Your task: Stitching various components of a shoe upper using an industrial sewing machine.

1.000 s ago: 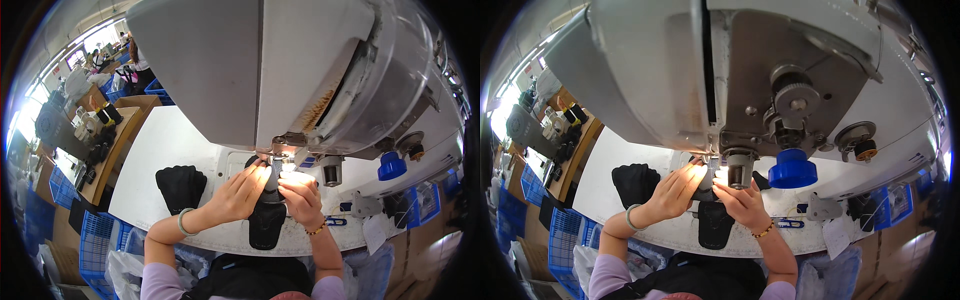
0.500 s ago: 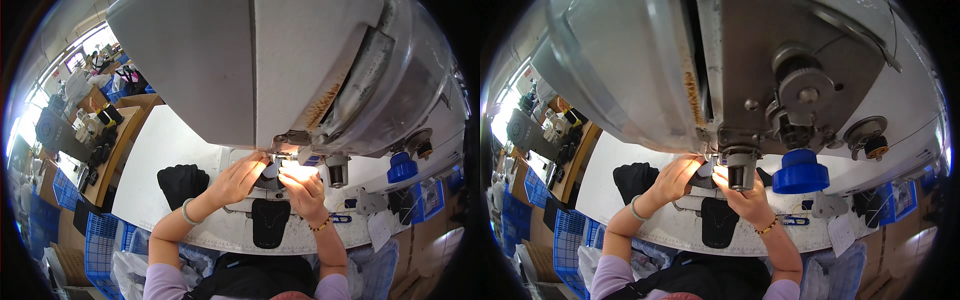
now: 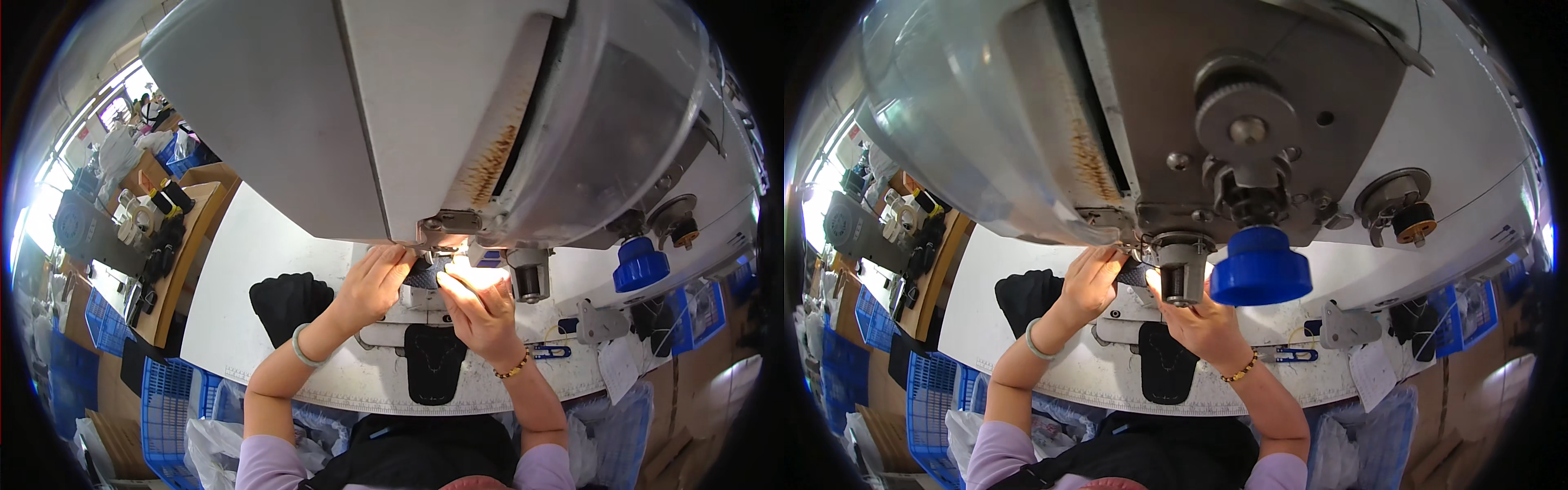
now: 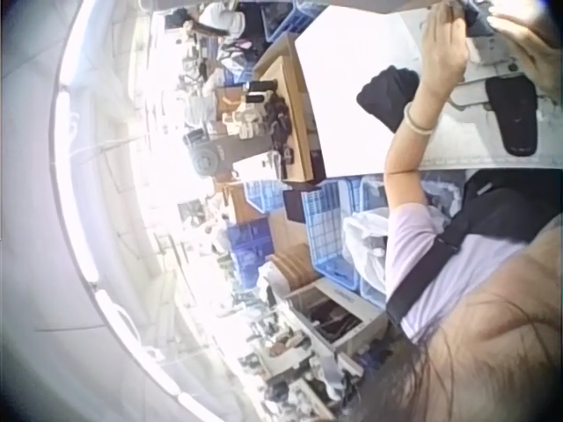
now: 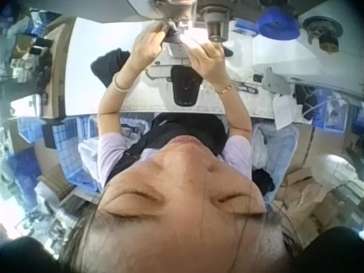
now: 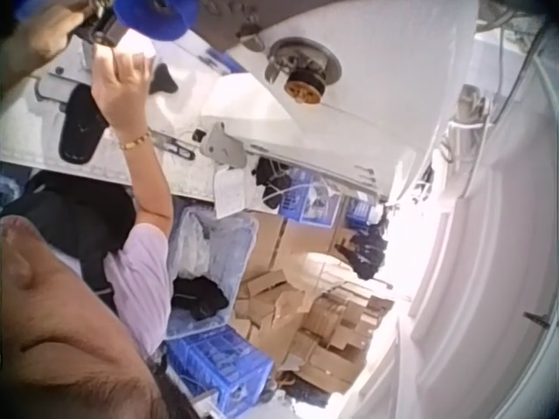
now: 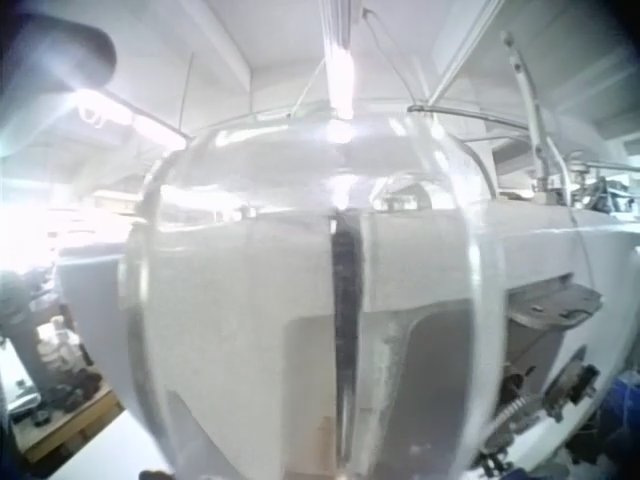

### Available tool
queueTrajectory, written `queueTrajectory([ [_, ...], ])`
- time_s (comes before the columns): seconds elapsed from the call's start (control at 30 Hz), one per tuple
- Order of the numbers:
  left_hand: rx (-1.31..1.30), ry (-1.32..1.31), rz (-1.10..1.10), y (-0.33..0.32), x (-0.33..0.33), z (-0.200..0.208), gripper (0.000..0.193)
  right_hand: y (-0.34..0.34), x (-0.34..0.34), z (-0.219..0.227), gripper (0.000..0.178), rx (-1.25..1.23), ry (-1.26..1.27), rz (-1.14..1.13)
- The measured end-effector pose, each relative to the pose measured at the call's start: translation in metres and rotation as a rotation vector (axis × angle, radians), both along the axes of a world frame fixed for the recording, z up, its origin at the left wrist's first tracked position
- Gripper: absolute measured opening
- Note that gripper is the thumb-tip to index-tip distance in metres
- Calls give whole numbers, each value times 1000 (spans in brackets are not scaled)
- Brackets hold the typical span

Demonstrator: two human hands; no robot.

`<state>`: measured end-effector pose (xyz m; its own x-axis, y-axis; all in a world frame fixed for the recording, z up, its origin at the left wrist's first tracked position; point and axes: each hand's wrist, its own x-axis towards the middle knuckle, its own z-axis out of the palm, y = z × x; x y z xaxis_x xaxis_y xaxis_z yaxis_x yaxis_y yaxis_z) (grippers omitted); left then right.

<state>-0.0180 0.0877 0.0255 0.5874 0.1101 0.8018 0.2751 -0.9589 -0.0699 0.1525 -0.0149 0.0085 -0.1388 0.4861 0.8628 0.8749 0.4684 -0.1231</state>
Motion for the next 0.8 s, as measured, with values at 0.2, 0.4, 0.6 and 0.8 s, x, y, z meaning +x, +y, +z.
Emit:
queueTrajectory([
  [0.2, -168, 46, -81, 9, -18, 6, 36, 1, 1, -2, 25, -48, 98, 5],
  [0.4, -1184, -188, -84, 62, -17, -2, 28, 6, 0, 2, 24, -17, 135, 30],
  [0.6, -1882, -255, -495, 60, -5, 8, 28, 12, 9, -3, 25, -38, 166, 62],
  [0.8, -1967, -306, -370, 39, -2, 26, 29, 8, 7, 2, 25, -43, 146, 34],
])
